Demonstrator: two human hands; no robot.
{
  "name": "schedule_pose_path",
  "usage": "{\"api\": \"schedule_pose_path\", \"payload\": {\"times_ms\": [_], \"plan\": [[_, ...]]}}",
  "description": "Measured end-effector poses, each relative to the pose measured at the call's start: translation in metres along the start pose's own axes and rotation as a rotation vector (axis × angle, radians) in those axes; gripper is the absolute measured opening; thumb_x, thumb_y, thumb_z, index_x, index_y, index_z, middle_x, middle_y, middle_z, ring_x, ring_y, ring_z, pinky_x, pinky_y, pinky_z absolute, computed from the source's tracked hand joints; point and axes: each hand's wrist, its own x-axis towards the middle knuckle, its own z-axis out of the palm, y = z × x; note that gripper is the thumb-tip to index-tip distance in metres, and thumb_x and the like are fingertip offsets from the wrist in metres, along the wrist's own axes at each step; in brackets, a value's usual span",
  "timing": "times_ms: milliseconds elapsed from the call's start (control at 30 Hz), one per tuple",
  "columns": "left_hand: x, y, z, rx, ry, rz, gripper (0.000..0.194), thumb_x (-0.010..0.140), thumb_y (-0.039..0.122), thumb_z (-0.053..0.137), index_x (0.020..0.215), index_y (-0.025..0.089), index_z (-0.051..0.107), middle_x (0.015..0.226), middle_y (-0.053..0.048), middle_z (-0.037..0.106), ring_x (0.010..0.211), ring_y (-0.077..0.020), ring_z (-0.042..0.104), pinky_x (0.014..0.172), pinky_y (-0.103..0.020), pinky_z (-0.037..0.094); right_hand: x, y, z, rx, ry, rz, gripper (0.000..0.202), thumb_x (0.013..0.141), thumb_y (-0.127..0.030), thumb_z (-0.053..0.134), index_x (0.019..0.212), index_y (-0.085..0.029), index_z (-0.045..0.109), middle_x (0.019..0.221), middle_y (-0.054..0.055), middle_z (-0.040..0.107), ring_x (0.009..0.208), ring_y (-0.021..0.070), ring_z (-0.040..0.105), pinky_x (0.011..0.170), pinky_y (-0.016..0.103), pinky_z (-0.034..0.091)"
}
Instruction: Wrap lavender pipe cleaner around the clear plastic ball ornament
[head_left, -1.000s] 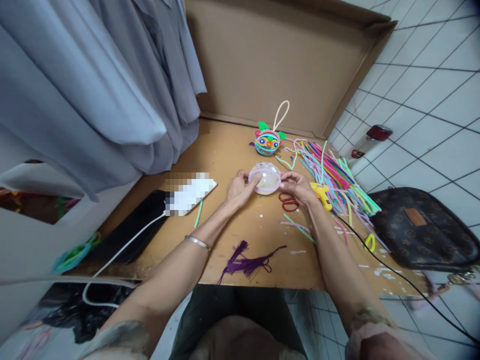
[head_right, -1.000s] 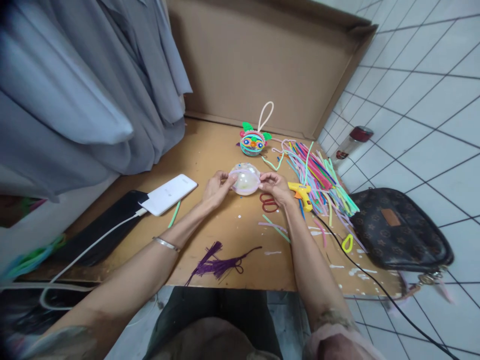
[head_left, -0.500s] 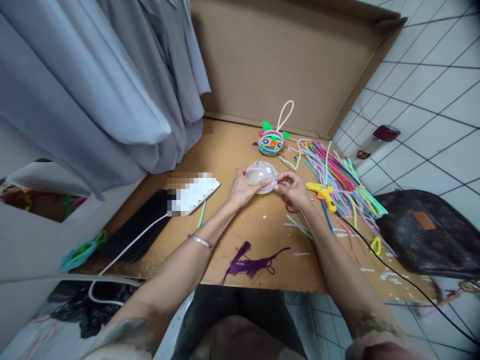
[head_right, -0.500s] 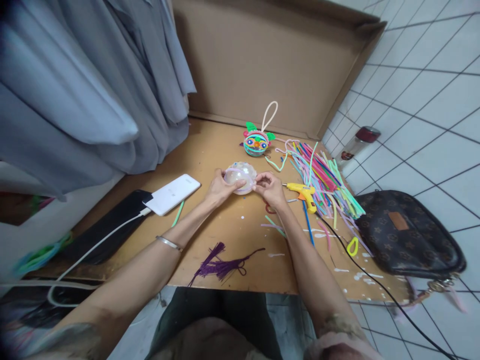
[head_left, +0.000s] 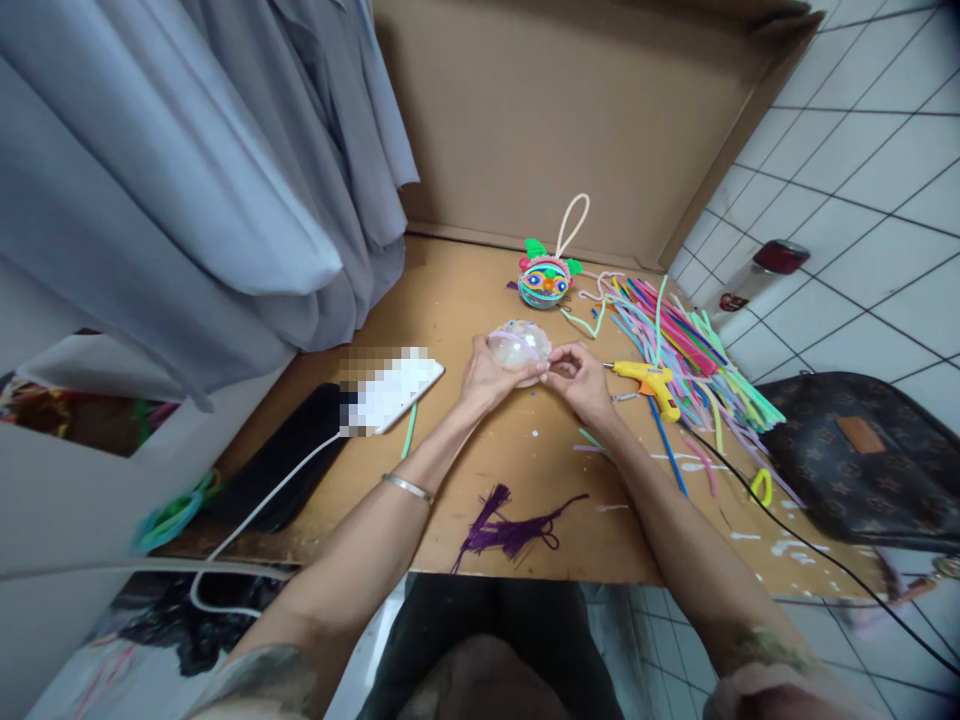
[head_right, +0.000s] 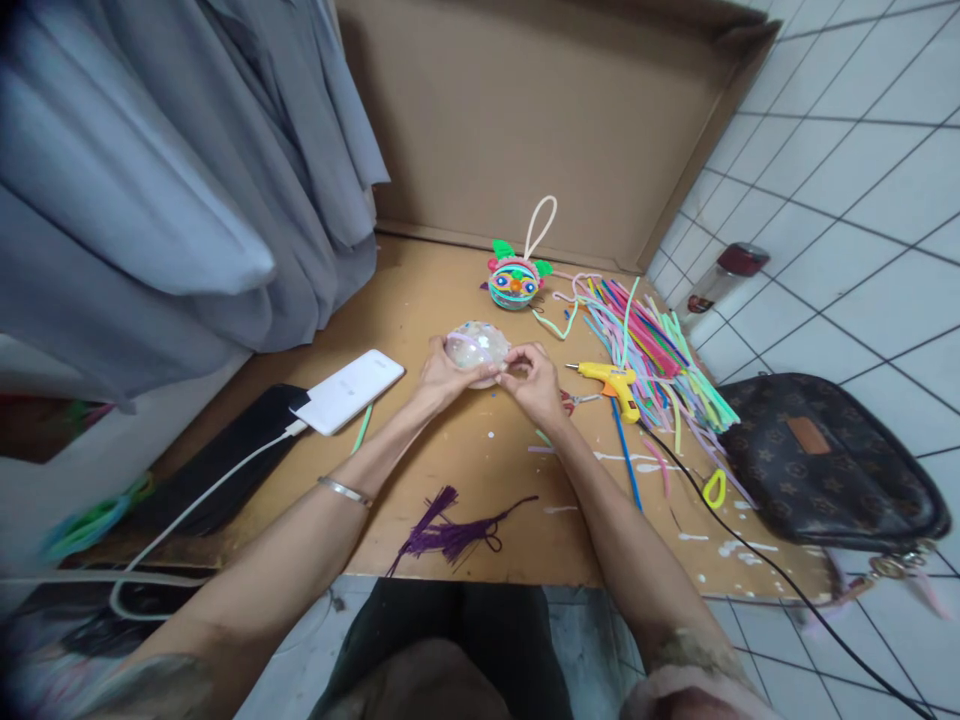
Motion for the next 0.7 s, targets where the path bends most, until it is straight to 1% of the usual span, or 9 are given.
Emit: {"api": "schedule_pose_path", "payload": {"times_ms": [133,267,367,533,700], "plan": [[0.0011,0.0031,-0.0004,0.048,0.007,-0.028,0.091,0.056,0.051,0.089,0.127,0.018,0.044,0.133,-0.018,0.063,0.124,-0.0313,0.062,0.099,-0.038,0.048,-0.0002,0.0036,0.0021,-0.016,0.023,-0.007,0.027,0.063,-0.028,0.078,0.081,-0.023,0.059,0.087,0.000,0.060,0.084,0.0171,0.061,0.084,0.036,0.056],[0.0022,0.0065,0.0004,0.124,0.017,-0.046,0.086,0.060,0.050,0.087,0.127,0.017,0.044,0.134,-0.019,0.062,0.123,-0.0321,0.063,0.097,-0.039,0.049,0.0000,0.0045,0.0033,-0.003,0.039,-0.002,0.031,0.062,-0.032,0.082,0.081,-0.023,0.058,0.087,0.000,0.059,0.084,0.0167,0.060,0.084,0.036,0.056],[0.0024,0.0078,-0.0002,0.137,0.026,-0.043,0.085,0.059,0.050,0.087,0.125,0.016,0.045,0.133,-0.020,0.062,0.123,-0.0331,0.062,0.098,-0.040,0.049,0.0004,0.0036,0.0037,0.032,0.035,0.010,0.034,0.061,-0.036,0.083,0.080,-0.023,0.058,0.087,0.000,0.057,0.082,0.0160,0.060,0.083,0.035,0.056],[0.0017,0.0089,-0.0026,0.111,0.032,-0.025,0.079,0.059,0.049,0.087,0.120,0.017,0.047,0.130,-0.018,0.064,0.123,-0.0325,0.063,0.099,-0.040,0.049,0.0011,0.0027,0.0047,0.070,0.026,0.027,0.036,0.059,-0.037,0.085,0.080,-0.023,0.059,0.089,0.000,0.056,0.081,0.0152,0.059,0.084,0.035,0.056],[0.0059,0.0035,-0.0010,0.088,0.040,-0.028,0.080,0.057,0.050,0.088,0.119,0.017,0.048,0.130,-0.018,0.065,0.122,-0.0322,0.063,0.099,-0.040,0.049,0.0015,0.0021,0.0041,0.075,0.022,0.029,0.036,0.060,-0.038,0.086,0.081,-0.023,0.061,0.093,0.000,0.056,0.082,0.0153,0.061,0.086,0.037,0.056]]}}
